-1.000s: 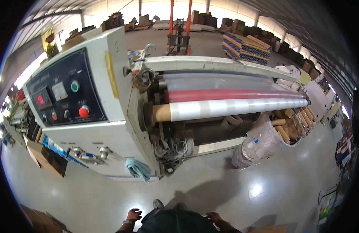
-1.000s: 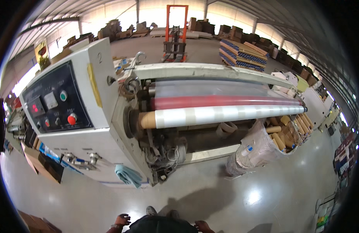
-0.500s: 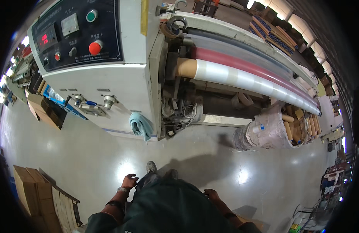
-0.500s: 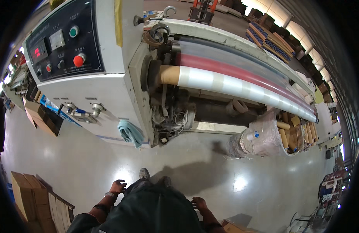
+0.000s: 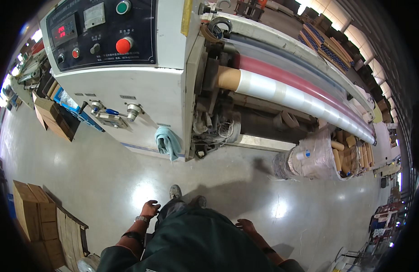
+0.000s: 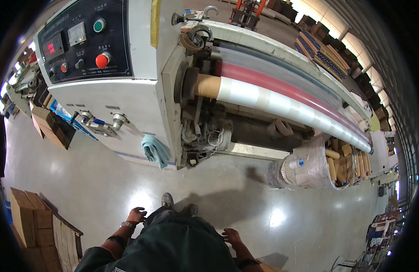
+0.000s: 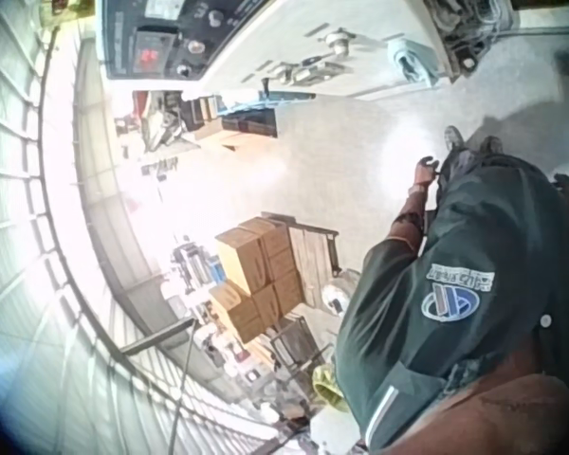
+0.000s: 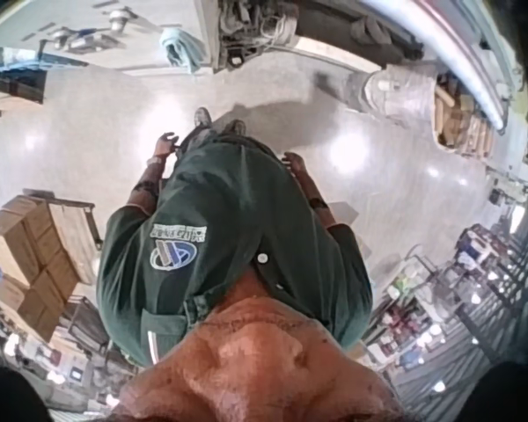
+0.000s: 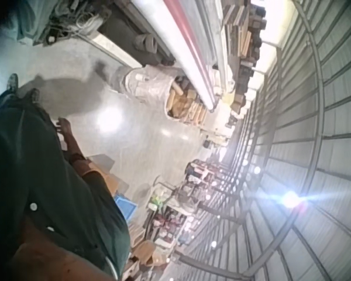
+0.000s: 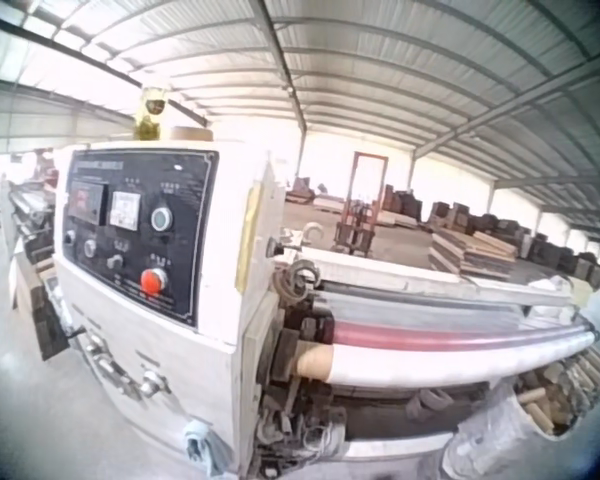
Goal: Operating an industrial laminating or roll-winding machine by loading cardboard cores onto the spindle and managing the material rolls.
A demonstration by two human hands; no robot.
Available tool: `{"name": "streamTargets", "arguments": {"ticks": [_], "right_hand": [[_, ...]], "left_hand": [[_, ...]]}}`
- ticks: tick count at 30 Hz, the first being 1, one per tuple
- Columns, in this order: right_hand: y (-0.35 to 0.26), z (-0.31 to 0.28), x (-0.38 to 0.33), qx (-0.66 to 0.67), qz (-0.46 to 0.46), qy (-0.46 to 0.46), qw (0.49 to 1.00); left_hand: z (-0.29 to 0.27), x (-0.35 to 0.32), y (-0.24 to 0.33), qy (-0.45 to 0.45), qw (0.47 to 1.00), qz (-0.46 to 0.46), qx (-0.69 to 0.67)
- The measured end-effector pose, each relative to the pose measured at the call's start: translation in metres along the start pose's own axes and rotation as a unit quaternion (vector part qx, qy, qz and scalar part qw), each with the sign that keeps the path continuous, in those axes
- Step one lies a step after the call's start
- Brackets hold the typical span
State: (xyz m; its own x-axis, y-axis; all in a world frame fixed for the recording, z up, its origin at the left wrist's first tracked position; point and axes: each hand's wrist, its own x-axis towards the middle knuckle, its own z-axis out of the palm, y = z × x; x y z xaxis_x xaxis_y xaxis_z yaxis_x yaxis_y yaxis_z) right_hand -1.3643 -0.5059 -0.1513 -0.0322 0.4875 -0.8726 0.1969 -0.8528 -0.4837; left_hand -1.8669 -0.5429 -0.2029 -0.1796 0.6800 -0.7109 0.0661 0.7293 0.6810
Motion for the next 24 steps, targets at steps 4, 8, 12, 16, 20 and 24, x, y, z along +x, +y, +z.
{"name": "streamTargets", "arguments": {"ticks": [4,8,12,16,20,24], "right_hand": [[0.006,-0.004,0.002,0.023,0.000,-0.012,1.000],[0.008,-0.005,0.008,0.043,0.018,-0.008,0.999],[0.018,-0.007,0.018,0.067,0.008,-0.036,0.997],[0.030,-0.005,0.032,0.070,0.005,-0.064,0.996],[0.026,-0.002,0.043,0.049,0.046,-0.046,0.997],[0.034,-0.001,0.064,0.049,0.029,-0.069,0.996]], "left_hand": [[-0.008,0.004,-0.025,-0.027,0.994,0.063,0.081],[-0.008,0.004,-0.024,-0.056,0.966,0.141,0.207],[0.000,0.001,-0.026,0.026,0.999,0.012,0.035],[-0.014,-0.003,-0.035,0.054,0.997,0.018,0.042],[-0.013,-0.019,0.011,0.186,0.983,0.008,-0.008],[-0.042,-0.034,0.059,0.275,0.955,0.046,-0.099]]}}
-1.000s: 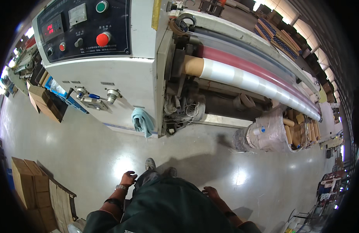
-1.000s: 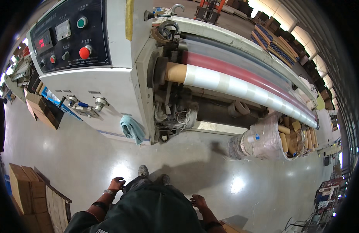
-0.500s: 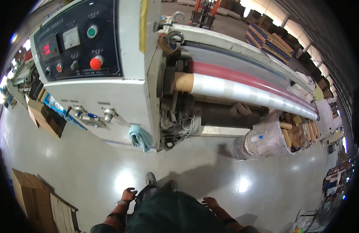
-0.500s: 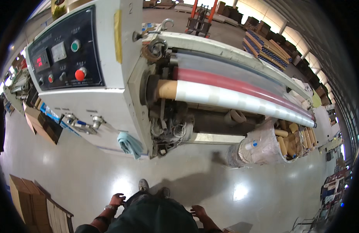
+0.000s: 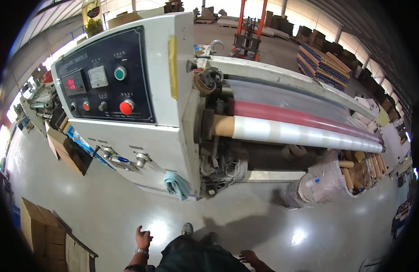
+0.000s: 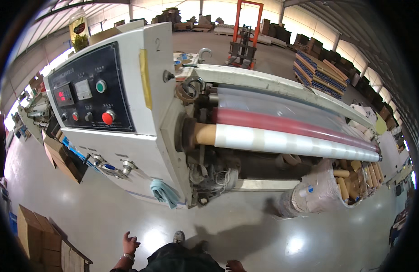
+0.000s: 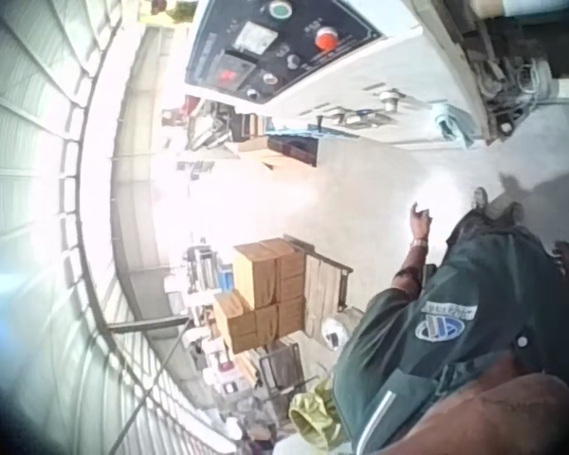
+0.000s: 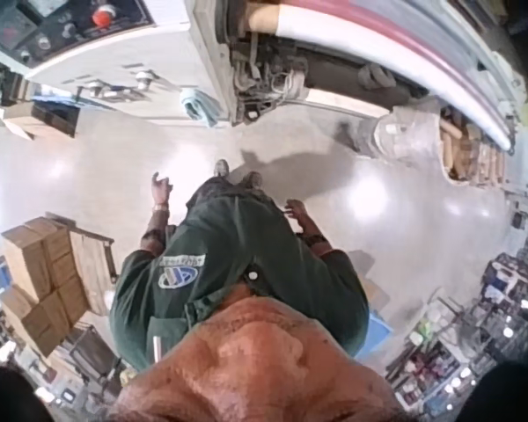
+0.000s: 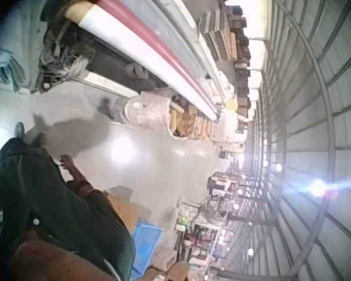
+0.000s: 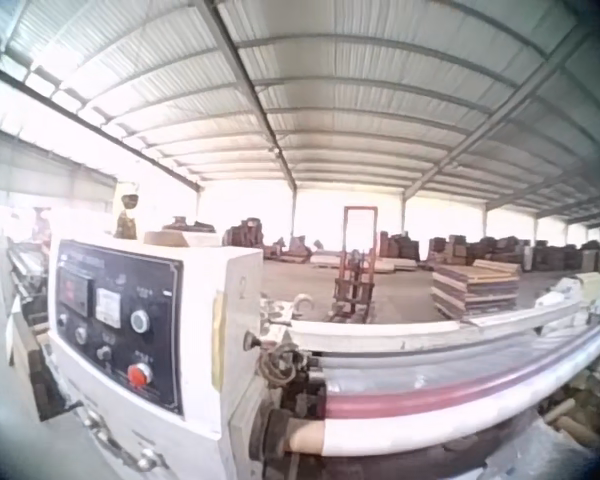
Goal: Operating an industrial laminating or roll-winding machine by loading cardboard cores onto the spindle and managing the material rolls.
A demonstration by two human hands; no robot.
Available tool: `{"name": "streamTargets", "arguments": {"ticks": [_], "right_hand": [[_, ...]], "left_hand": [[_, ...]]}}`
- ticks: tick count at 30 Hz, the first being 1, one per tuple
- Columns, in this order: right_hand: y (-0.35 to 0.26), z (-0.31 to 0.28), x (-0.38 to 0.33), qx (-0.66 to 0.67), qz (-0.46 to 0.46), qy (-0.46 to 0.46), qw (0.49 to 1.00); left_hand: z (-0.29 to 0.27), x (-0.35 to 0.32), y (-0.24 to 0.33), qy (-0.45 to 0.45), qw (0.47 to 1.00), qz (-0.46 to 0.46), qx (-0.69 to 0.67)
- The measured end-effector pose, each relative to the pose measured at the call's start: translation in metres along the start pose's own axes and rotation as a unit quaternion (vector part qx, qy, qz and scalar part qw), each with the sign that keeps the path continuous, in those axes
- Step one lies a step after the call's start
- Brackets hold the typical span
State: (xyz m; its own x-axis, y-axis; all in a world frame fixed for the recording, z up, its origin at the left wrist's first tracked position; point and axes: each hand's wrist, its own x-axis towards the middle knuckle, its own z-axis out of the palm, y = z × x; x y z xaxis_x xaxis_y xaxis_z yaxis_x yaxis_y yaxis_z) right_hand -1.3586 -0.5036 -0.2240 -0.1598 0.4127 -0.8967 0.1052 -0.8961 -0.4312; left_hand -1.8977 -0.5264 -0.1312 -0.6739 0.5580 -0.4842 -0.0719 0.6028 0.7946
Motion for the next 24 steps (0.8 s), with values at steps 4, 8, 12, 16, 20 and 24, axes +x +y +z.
{"name": "streamTargets", "arguments": {"ticks": [4,8,12,16,20,24], "right_hand": [[-0.028,0.010,0.017,-0.017,-0.005,0.001,1.000],[-0.089,0.048,0.023,-0.041,-0.114,0.003,0.993],[-0.205,0.161,-0.018,-0.163,-0.223,0.037,0.960],[-0.302,0.266,-0.032,-0.324,-0.501,-0.056,0.801],[-0.392,0.397,-0.094,-0.408,-0.550,-0.080,0.724],[-0.438,0.483,-0.136,-0.479,-0.584,-0.059,0.653]], "left_hand": [[-0.031,0.019,0.066,0.083,0.983,0.067,-0.152],[-0.064,0.064,0.142,0.130,0.949,0.186,-0.220],[-0.098,0.101,0.219,0.162,0.921,0.279,-0.217],[-0.124,0.114,0.290,0.177,0.884,0.428,-0.066],[-0.136,0.132,0.321,0.142,0.855,0.498,0.029],[-0.137,0.136,0.338,0.077,0.850,0.510,0.107]]}}
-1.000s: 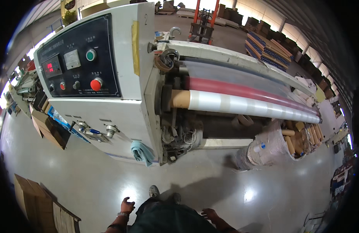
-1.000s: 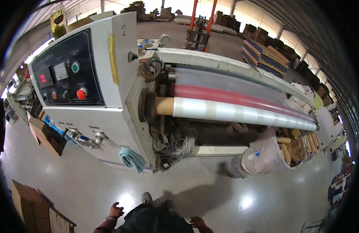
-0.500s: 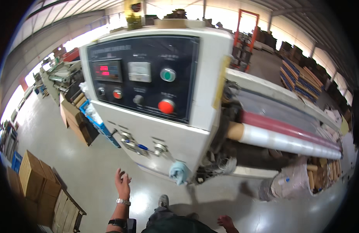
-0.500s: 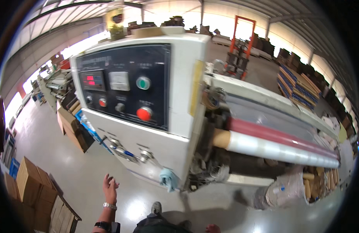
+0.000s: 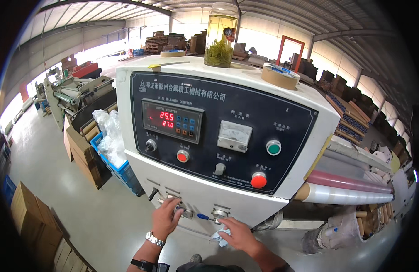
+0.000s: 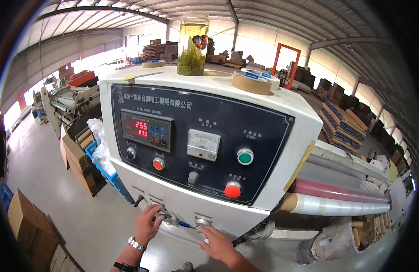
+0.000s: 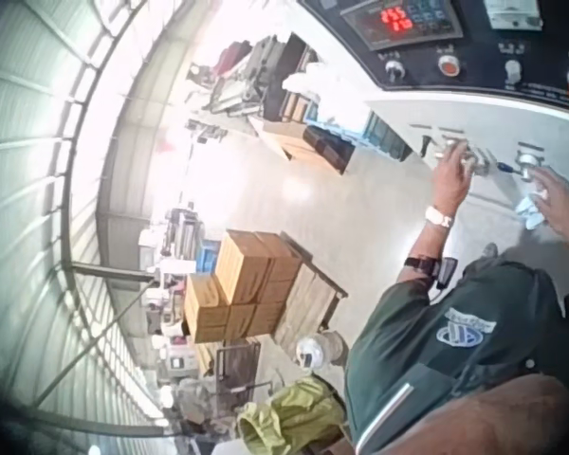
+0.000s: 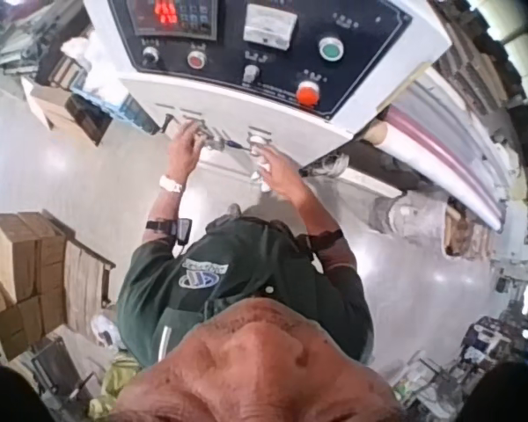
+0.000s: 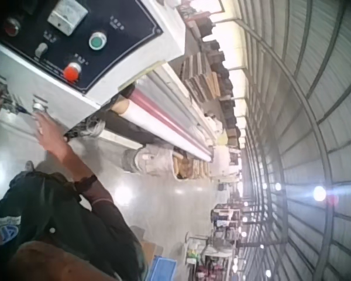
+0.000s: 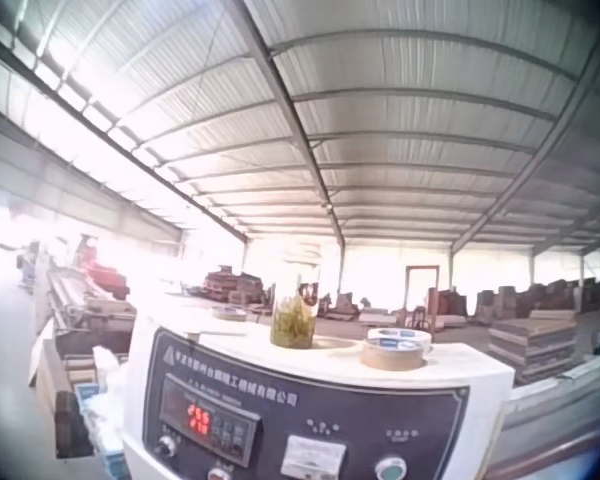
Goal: Operating an industrial laminating or roll-winding machine by loading cardboard cores onto the spindle and managing the material rolls.
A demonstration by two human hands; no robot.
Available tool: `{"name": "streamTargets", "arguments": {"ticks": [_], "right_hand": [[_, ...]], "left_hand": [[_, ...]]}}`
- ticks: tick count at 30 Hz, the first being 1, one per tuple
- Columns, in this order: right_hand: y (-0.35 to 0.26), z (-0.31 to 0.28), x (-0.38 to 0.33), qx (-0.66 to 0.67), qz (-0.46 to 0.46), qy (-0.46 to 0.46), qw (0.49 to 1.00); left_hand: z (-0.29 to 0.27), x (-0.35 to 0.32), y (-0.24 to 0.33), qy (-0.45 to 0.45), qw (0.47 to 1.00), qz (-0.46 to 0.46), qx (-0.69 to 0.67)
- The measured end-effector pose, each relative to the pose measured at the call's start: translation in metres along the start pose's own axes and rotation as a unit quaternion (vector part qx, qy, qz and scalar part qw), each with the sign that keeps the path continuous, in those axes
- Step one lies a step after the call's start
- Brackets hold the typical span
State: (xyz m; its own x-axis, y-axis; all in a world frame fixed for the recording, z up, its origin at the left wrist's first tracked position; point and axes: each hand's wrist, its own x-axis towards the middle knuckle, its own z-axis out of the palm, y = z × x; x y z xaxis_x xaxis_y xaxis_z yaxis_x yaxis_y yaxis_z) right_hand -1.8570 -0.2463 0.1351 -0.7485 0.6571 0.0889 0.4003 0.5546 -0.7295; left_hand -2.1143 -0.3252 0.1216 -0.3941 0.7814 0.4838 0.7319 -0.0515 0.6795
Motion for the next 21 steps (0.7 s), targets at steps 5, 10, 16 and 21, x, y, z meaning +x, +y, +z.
{"name": "streamTargets", "arguments": {"ticks": [5,10,16,21], "right_hand": [[-0.010,0.020,0.050,-0.165,-0.122,0.036,0.978],[-0.021,0.033,0.072,-0.223,-0.080,-0.065,0.969],[-0.010,0.037,0.089,-0.231,-0.130,-0.100,0.959],[-0.004,0.043,0.093,-0.206,-0.137,-0.092,0.965]], "left_hand": [[0.019,0.011,-0.008,-0.070,0.994,0.066,0.046],[0.030,0.008,-0.016,-0.038,0.995,0.079,0.047],[0.027,0.011,0.000,-0.047,0.995,0.076,0.050],[0.020,0.011,0.015,-0.073,0.996,0.040,0.025]]}}
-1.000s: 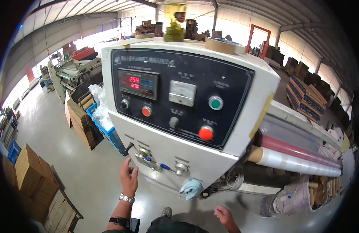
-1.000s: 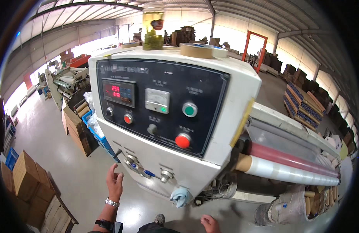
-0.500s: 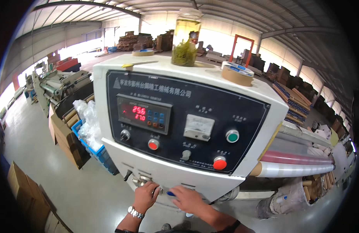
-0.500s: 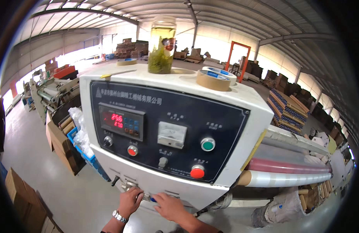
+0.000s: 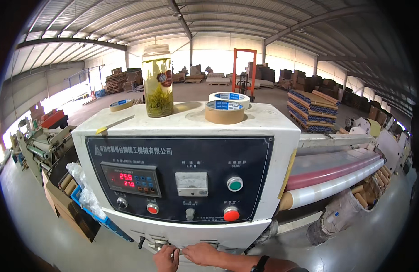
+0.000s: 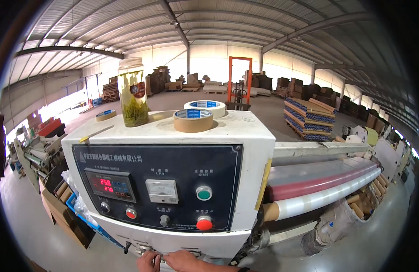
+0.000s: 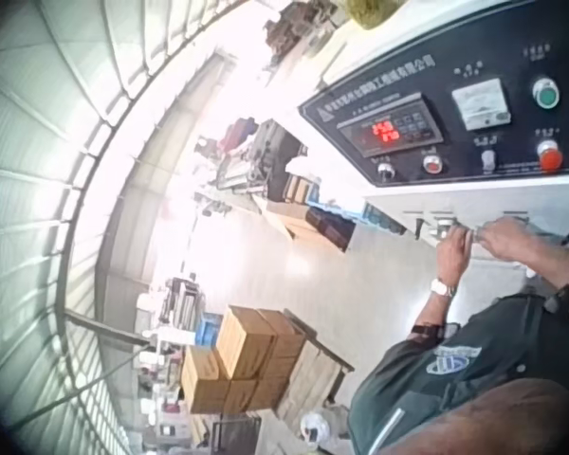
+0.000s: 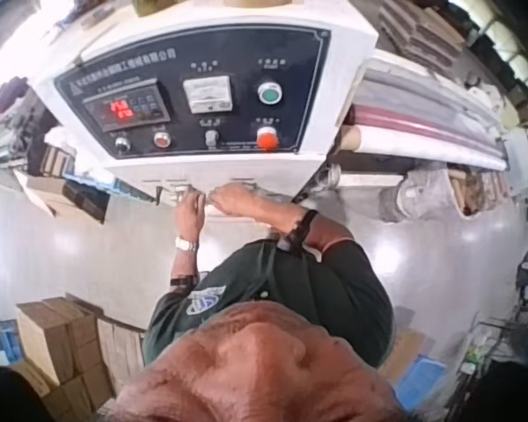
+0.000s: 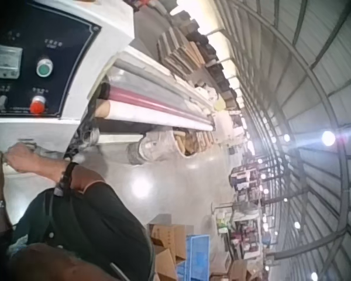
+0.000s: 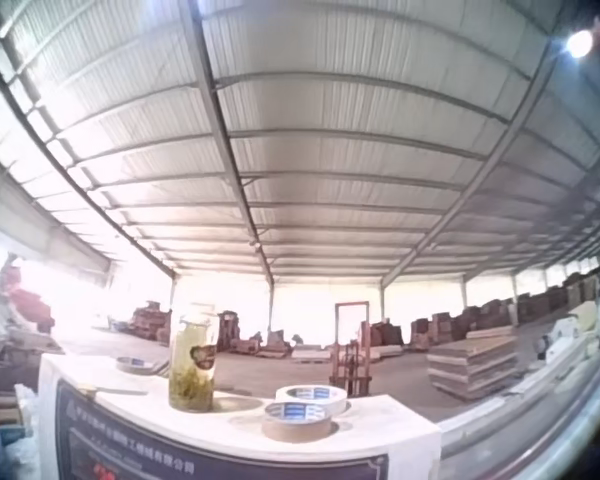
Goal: Operating an industrial laminating or roll-winding machine by loading cardboard cores onto the spindle and managing the material rolls.
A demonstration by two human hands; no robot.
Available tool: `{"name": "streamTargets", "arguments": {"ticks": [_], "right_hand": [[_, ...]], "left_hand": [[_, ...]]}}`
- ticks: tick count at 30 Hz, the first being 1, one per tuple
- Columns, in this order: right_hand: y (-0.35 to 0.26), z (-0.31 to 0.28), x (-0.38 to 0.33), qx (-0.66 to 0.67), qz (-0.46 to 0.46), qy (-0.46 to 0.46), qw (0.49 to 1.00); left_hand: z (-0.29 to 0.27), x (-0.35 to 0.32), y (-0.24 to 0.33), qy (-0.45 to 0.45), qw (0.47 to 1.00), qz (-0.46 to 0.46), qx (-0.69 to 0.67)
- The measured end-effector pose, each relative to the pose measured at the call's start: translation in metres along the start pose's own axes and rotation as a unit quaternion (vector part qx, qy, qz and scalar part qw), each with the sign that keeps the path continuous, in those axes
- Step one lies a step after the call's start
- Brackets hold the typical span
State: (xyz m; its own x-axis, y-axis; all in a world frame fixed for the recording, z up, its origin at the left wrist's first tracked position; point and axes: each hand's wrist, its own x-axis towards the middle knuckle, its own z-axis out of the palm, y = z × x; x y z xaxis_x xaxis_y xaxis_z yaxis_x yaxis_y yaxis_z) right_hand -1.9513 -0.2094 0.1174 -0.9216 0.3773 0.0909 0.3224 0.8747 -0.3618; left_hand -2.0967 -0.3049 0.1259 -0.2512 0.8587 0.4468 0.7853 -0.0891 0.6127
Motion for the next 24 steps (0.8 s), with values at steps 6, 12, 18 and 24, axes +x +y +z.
{"name": "streamTargets", "arguments": {"ticks": [6,12,18,24], "right_hand": [[-0.010,-0.002,0.000,-0.027,0.030,-0.001,0.999],[-0.007,-0.007,-0.003,-0.009,0.041,0.047,0.998],[0.001,-0.002,-0.001,-0.005,0.009,0.041,0.999],[0.006,0.010,-0.005,0.028,0.016,0.060,0.998]], "left_hand": [[0.002,-0.001,-0.007,0.006,1.000,0.007,0.002],[0.012,-0.001,-0.014,-0.020,0.999,-0.032,-0.003],[0.019,-0.004,-0.011,-0.003,1.000,-0.016,0.024],[0.018,-0.004,0.003,-0.037,0.998,-0.044,0.009]]}}
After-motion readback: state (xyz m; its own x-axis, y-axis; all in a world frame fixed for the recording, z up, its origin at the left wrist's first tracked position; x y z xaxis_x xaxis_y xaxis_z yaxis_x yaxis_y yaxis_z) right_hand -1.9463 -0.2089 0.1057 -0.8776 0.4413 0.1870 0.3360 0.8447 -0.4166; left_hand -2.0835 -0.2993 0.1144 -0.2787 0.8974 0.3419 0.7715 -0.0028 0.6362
